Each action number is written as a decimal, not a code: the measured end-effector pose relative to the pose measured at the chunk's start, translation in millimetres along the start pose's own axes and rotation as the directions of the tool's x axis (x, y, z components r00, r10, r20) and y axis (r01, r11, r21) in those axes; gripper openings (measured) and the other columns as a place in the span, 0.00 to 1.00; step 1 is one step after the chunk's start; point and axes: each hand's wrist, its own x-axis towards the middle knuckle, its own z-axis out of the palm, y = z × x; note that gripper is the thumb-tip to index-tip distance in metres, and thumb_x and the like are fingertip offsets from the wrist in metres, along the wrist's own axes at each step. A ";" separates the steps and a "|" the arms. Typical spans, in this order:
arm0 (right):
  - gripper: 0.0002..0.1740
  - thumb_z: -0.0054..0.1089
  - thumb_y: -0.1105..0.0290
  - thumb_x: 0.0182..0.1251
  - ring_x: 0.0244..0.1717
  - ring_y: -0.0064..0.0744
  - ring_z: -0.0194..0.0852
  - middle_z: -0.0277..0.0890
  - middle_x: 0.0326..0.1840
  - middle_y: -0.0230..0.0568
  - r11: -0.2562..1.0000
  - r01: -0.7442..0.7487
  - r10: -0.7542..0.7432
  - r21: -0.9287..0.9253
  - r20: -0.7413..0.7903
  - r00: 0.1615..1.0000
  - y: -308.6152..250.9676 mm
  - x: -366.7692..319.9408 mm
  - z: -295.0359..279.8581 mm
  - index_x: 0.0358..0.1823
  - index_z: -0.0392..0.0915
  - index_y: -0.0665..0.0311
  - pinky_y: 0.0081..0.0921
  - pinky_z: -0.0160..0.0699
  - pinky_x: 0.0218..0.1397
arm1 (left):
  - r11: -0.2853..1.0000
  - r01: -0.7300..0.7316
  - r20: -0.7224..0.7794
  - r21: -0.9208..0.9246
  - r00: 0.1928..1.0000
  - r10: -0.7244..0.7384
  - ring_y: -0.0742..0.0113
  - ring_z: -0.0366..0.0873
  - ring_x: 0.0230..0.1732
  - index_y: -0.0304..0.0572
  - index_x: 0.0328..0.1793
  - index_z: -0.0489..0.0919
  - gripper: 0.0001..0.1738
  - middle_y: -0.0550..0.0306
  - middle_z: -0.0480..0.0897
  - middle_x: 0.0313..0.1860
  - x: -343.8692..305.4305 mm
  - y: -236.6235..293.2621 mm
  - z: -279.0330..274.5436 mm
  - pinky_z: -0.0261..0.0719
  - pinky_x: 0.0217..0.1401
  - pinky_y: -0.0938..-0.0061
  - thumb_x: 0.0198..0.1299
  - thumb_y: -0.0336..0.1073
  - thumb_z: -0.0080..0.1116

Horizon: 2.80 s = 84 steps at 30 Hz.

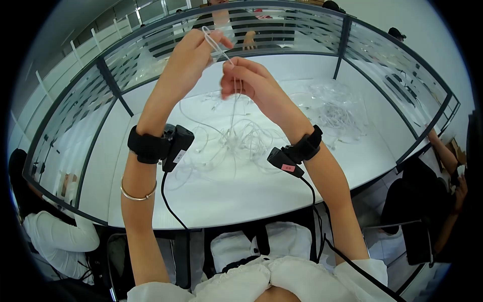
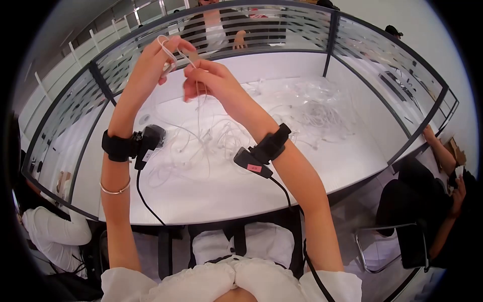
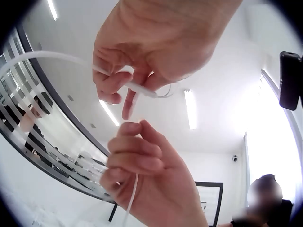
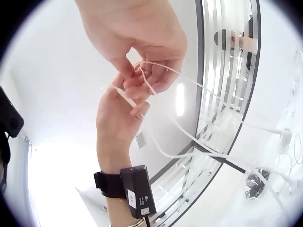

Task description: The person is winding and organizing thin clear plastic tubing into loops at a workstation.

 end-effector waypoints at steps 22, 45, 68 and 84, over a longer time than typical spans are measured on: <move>0.16 0.46 0.58 0.74 0.25 0.11 0.48 0.62 0.26 0.17 0.728 -0.043 -0.045 -0.684 -0.110 0.993 -46.5 -54.5 -84.6 0.35 0.77 0.60 0.15 0.46 0.26 | 0.551 -0.020 0.111 -0.835 0.972 0.205 0.78 0.51 0.18 0.46 0.27 0.65 0.17 0.68 0.57 0.19 24.5 -13.7 -125.8 0.49 0.20 0.80 0.68 0.42 0.51; 0.33 0.58 0.38 0.59 0.36 0.40 0.79 0.81 0.41 0.44 0.449 0.376 -0.090 -0.810 0.378 0.921 73.1 3.9 78.7 0.41 0.80 0.66 0.32 0.77 0.37 | 0.742 -0.248 -0.278 -0.622 0.957 0.087 0.80 0.58 0.18 0.33 0.51 0.67 0.10 0.67 0.64 0.23 28.6 92.0 -117.7 0.54 0.17 0.85 0.68 0.31 0.43; 0.25 0.44 0.50 0.72 0.22 0.32 0.59 0.61 0.17 0.34 0.139 -0.064 -0.259 -0.988 -0.099 0.961 -30.8 -1.7 -87.0 0.24 0.74 0.61 0.29 0.59 0.30 | 0.711 0.122 -0.372 0.693 0.905 0.208 0.74 0.67 0.21 0.30 0.36 0.82 0.12 0.62 0.73 0.20 -22.8 77.4 -258.4 0.63 0.24 0.79 0.54 0.34 0.67; 0.25 0.46 0.50 0.70 0.19 0.30 0.56 0.57 0.14 0.35 0.261 -0.287 -0.055 -0.922 -0.311 0.949 -3.1 -47.4 -113.0 0.23 0.75 0.61 0.28 0.56 0.27 | 0.326 0.105 -0.214 0.940 0.923 0.321 0.79 0.53 0.25 0.44 0.25 0.68 0.27 0.68 0.57 0.22 -12.3 -12.0 -293.5 0.52 0.32 0.80 0.63 0.59 0.56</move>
